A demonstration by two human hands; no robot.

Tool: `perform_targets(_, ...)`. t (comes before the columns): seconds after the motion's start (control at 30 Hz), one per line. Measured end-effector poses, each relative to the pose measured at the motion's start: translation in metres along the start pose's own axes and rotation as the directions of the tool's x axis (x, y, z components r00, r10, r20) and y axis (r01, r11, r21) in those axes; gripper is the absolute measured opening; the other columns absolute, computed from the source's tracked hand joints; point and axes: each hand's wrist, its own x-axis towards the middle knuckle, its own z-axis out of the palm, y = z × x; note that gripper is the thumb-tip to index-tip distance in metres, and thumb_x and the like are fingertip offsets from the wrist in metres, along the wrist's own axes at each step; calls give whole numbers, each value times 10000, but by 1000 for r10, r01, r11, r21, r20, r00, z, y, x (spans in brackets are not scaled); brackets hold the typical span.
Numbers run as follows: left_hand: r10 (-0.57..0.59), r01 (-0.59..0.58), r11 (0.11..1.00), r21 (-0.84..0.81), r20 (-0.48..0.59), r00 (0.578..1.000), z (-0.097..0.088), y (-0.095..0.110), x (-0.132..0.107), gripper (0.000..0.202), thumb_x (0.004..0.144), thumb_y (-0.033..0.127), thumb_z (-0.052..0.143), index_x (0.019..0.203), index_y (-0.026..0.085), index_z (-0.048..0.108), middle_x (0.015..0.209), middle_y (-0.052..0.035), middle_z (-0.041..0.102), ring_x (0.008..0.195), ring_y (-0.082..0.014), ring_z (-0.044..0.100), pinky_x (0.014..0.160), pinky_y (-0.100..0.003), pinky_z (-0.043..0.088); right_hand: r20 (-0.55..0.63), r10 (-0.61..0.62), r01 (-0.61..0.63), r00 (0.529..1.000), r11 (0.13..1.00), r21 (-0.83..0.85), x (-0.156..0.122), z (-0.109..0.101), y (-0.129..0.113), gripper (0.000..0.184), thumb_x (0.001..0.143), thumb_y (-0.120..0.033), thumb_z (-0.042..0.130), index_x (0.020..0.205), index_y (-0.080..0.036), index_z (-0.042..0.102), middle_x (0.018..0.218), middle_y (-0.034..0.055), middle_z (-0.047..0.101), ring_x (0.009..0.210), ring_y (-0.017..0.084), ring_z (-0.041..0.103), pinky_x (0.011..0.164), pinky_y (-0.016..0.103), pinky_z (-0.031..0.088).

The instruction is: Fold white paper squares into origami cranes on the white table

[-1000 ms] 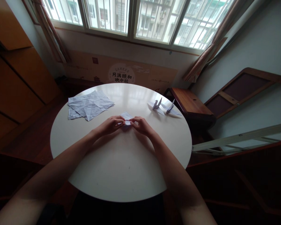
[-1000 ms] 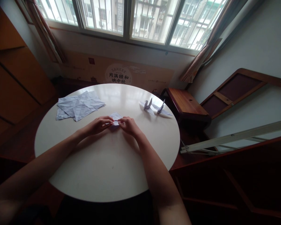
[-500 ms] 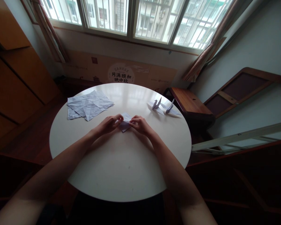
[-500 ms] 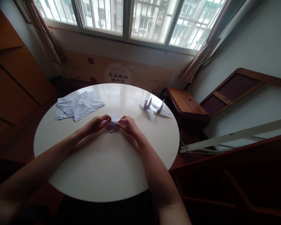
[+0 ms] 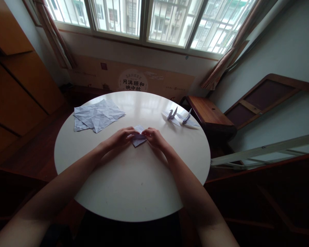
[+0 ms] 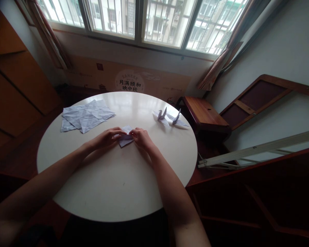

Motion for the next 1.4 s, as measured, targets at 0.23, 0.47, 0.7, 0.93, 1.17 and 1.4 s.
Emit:
perform_targets(0.23, 67, -66, 997, 34, -13, 998, 5, -5, 0, 233, 942, 237, 552, 1091, 221, 730, 1140, -104, 653, 925, -191, 677, 827, -313, 537, -44, 41, -43, 998, 998, -51, -1, 3, 6, 183, 891, -165, 604, 986, -228, 748, 963, 51, 612, 890, 171, 589, 858, 297, 435)
perform_targets(0.47, 58, -58, 997, 43, 0, 998, 5, -1, 0, 241, 970, 290, 533, 1123, 239, 711, 1128, -74, 689, 1009, -209, 647, 914, -335, 504, 6, 57, -57, 998, 998, -38, 0, 3, 8, 255, 879, -123, 587, 1040, -242, 744, 983, 57, 621, 940, 191, 567, 909, 321, 425)
perform_targets(0.7, -32, 25, 987, 160, 47, 998, 6, -2, -2, 299, 990, 284, 473, 1228, 255, 651, 1242, -68, 646, 1127, -241, 598, 1014, -408, 433, 28, 67, -65, 997, 996, -55, -1, 3, 5, 234, 889, -221, 611, 1087, -256, 732, 1013, 64, 609, 960, 203, 568, 932, 352, 411)
perform_targets(0.93, -68, 53, 983, 174, 81, 994, 4, -2, -2, 336, 990, 318, 438, 1250, 253, 641, 1314, -79, 606, 1182, -252, 581, 1045, -429, 406, 58, 87, -81, 995, 993, -88, -2, 0, 0, 258, 890, -281, 630, 1133, -250, 709, 1034, 70, 607, 1003, 221, 557, 952, 372, 392)
perform_targets(1.17, -67, 50, 984, 173, 96, 993, 1, 0, -1, 366, 989, 371, 425, 1262, 243, 633, 1308, -87, 606, 1176, -254, 584, 1045, -425, 408, 69, 94, -88, 993, 992, -90, -2, -1, -1, 262, 894, -293, 624, 1141, -253, 702, 1042, 67, 603, 1010, 222, 550, 960, 378, 384)
perform_targets(1.4, -72, 54, 984, 170, 101, 992, 1, 1, -2, 367, 985, 376, 432, 1265, 248, 632, 1306, -82, 607, 1181, -250, 578, 1058, -418, 403, 77, 97, -90, 992, 992, -90, -2, -2, -1, 268, 897, -295, 622, 1152, -252, 696, 1055, 75, 598, 1019, 226, 545, 967, 386, 380)
